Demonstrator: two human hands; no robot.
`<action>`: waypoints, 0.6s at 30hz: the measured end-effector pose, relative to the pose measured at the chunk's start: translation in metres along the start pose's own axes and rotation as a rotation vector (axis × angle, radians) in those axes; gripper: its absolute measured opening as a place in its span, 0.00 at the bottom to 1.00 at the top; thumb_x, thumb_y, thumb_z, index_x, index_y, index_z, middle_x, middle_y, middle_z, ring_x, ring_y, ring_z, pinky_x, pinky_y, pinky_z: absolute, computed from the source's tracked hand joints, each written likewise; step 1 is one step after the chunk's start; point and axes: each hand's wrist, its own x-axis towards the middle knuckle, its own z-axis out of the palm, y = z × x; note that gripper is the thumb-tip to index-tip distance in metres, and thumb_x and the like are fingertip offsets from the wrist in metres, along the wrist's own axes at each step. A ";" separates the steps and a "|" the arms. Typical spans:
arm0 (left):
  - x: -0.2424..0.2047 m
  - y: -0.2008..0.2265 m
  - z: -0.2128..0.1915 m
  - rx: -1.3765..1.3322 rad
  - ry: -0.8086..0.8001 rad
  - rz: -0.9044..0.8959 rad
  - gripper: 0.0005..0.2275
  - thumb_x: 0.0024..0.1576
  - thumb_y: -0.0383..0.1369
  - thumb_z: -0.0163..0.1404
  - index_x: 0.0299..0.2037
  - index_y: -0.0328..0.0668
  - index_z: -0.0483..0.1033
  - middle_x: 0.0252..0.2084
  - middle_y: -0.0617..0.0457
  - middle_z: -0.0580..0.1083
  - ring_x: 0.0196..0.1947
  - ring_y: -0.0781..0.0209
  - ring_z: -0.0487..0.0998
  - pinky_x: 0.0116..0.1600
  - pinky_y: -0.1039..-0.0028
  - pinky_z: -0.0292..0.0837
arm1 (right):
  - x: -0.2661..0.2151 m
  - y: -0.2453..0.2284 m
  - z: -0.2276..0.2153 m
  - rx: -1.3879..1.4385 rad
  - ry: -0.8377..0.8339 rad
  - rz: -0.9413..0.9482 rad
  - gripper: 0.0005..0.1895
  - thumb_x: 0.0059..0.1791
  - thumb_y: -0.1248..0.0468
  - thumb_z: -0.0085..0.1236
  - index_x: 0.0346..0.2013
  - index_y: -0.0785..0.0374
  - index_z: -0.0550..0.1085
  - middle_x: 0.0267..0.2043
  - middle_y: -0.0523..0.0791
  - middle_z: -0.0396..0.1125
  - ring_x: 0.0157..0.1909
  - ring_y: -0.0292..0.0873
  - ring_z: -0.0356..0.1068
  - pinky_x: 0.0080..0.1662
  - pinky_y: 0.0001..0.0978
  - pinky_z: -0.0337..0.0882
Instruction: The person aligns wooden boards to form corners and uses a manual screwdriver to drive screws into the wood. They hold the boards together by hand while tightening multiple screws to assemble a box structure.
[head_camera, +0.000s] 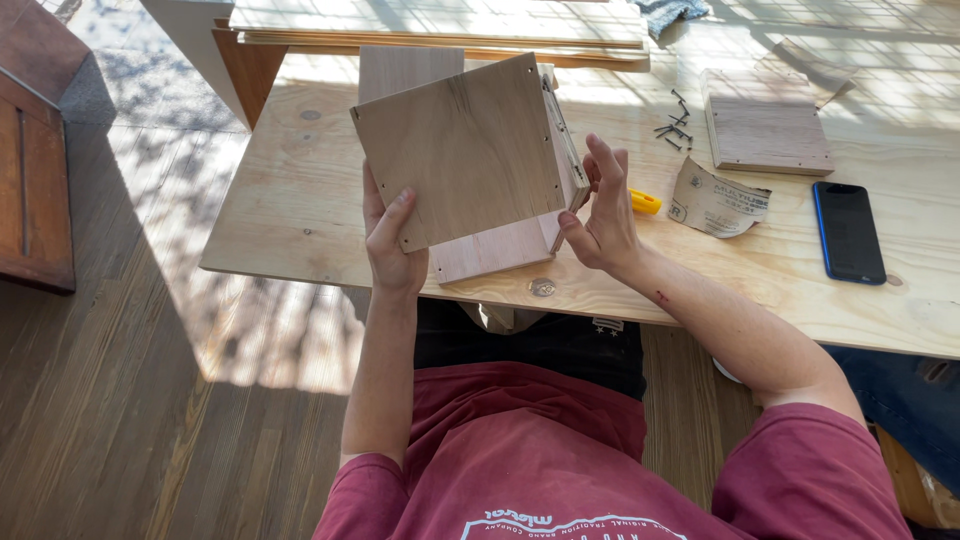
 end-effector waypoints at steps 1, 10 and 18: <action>0.003 -0.001 0.002 0.000 -0.002 0.000 0.31 0.74 0.34 0.57 0.90 0.62 0.66 0.69 0.47 0.84 0.62 0.50 0.91 0.60 0.55 0.93 | 0.001 0.004 -0.002 -0.001 0.002 0.000 0.54 0.65 0.42 0.57 0.99 0.60 0.47 0.58 0.51 0.55 0.44 0.51 0.66 0.48 0.47 0.74; 0.045 0.015 0.015 0.131 -0.302 0.263 0.32 0.75 0.26 0.58 0.91 0.48 0.66 0.68 0.45 0.87 0.58 0.62 0.90 0.57 0.63 0.92 | 0.019 -0.009 -0.013 -0.130 0.013 -0.142 0.48 0.67 0.43 0.65 0.94 0.69 0.62 0.55 0.48 0.54 0.49 0.49 0.61 0.56 0.43 0.69; 0.078 0.028 0.085 0.136 -0.493 0.077 0.27 0.81 0.36 0.60 0.86 0.42 0.62 0.61 0.48 0.79 0.40 0.43 0.90 0.35 0.51 1.01 | 0.020 -0.006 -0.020 0.114 0.126 -0.011 0.41 0.79 0.54 0.44 1.00 0.60 0.36 1.05 0.51 0.35 1.06 0.57 0.43 1.02 0.61 0.50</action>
